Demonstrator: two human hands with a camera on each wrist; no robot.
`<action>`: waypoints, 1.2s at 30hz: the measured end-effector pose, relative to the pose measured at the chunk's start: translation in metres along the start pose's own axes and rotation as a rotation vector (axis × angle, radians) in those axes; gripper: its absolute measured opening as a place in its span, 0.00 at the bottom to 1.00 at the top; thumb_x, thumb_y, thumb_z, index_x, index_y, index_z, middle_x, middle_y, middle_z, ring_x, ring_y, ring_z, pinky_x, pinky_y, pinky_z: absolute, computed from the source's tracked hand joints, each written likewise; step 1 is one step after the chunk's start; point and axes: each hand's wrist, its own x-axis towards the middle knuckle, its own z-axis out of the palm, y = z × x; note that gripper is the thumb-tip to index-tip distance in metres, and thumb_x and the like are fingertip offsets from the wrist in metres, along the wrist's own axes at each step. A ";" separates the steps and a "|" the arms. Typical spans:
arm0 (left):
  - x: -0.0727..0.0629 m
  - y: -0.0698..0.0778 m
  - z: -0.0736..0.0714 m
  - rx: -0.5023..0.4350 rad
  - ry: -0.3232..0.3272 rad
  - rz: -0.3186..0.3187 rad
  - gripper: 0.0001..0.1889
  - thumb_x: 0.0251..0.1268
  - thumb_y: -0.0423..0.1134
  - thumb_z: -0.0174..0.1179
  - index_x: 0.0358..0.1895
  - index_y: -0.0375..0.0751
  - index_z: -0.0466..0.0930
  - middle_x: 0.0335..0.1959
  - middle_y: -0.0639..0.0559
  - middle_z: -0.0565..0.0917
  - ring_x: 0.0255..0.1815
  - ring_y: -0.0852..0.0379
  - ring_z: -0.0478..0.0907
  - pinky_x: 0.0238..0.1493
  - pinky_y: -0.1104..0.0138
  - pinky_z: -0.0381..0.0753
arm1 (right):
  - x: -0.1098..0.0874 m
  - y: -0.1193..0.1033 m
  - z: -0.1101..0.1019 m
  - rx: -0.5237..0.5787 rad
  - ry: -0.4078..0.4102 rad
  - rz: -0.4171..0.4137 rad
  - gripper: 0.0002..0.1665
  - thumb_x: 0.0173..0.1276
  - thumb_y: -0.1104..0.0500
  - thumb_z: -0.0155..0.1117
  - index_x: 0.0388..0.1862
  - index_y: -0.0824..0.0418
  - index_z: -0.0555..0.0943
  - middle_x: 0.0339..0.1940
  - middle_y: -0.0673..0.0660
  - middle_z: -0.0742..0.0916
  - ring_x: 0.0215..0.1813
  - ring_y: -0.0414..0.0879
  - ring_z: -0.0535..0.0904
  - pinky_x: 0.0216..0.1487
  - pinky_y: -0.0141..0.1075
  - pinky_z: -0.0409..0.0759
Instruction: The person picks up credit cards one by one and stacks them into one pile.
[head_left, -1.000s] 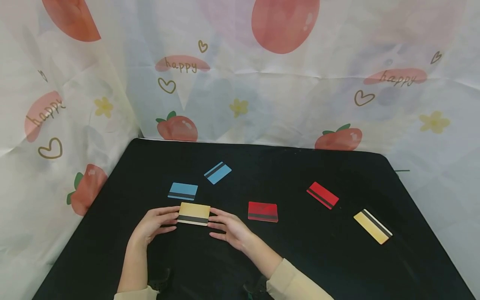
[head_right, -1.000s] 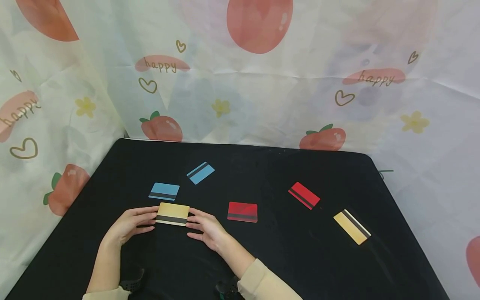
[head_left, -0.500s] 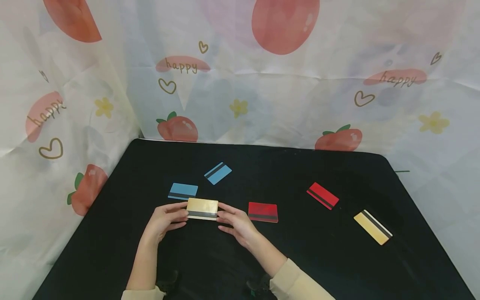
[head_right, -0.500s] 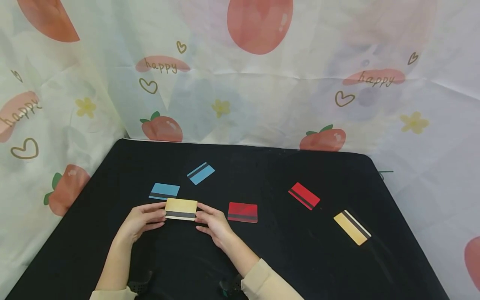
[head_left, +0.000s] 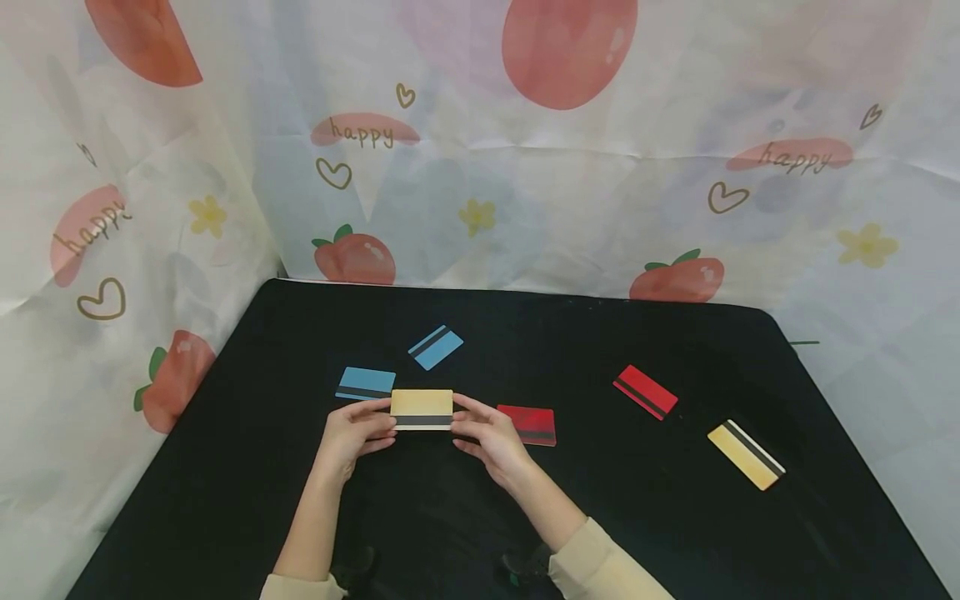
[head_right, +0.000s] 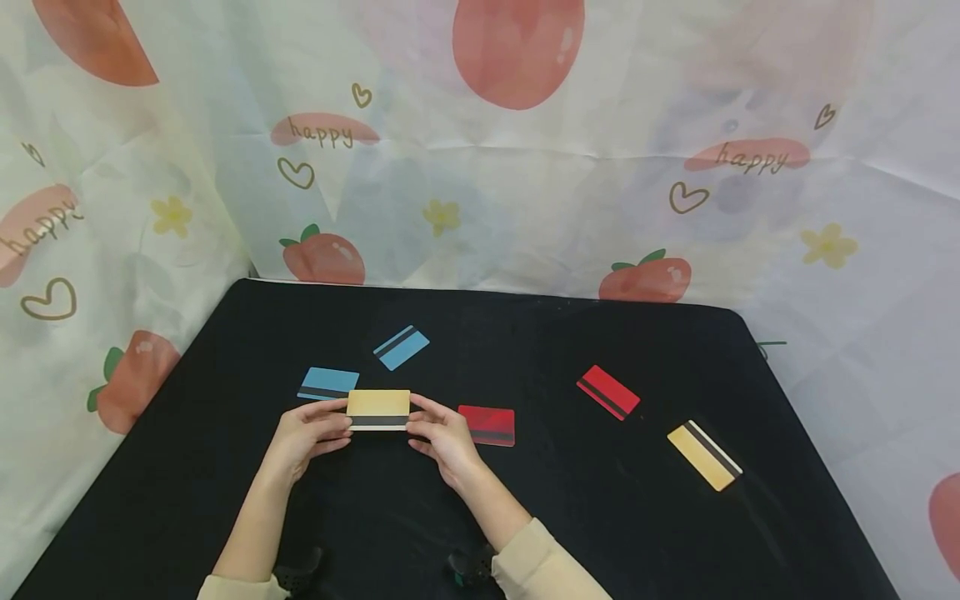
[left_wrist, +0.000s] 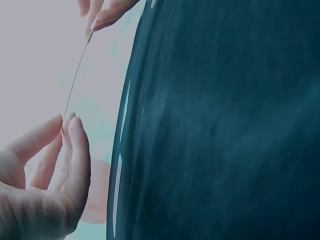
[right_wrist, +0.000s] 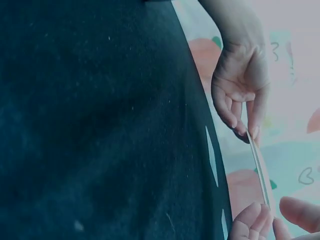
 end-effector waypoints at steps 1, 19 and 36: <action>0.000 0.000 0.002 -0.013 0.003 -0.002 0.20 0.55 0.26 0.61 0.53 0.33 0.76 0.37 0.41 0.83 0.29 0.54 0.83 0.34 0.63 0.84 | 0.000 -0.001 -0.001 -0.003 0.009 -0.008 0.28 0.63 0.66 0.59 0.63 0.61 0.70 0.40 0.55 0.79 0.41 0.47 0.76 0.44 0.35 0.81; 0.000 0.001 0.045 -0.110 -0.020 0.018 0.18 0.53 0.26 0.62 0.51 0.35 0.79 0.39 0.36 0.82 0.29 0.51 0.83 0.32 0.63 0.84 | -0.004 -0.007 -0.032 -0.098 0.168 -0.141 0.27 0.57 0.72 0.62 0.57 0.62 0.76 0.37 0.61 0.80 0.33 0.48 0.81 0.38 0.32 0.83; 0.002 -0.002 0.086 -0.107 -0.123 0.032 0.20 0.55 0.28 0.62 0.54 0.35 0.76 0.35 0.43 0.83 0.30 0.53 0.83 0.32 0.62 0.84 | -0.018 -0.014 -0.071 -0.133 0.244 -0.120 0.31 0.54 0.72 0.65 0.59 0.60 0.75 0.33 0.54 0.81 0.33 0.45 0.81 0.37 0.32 0.83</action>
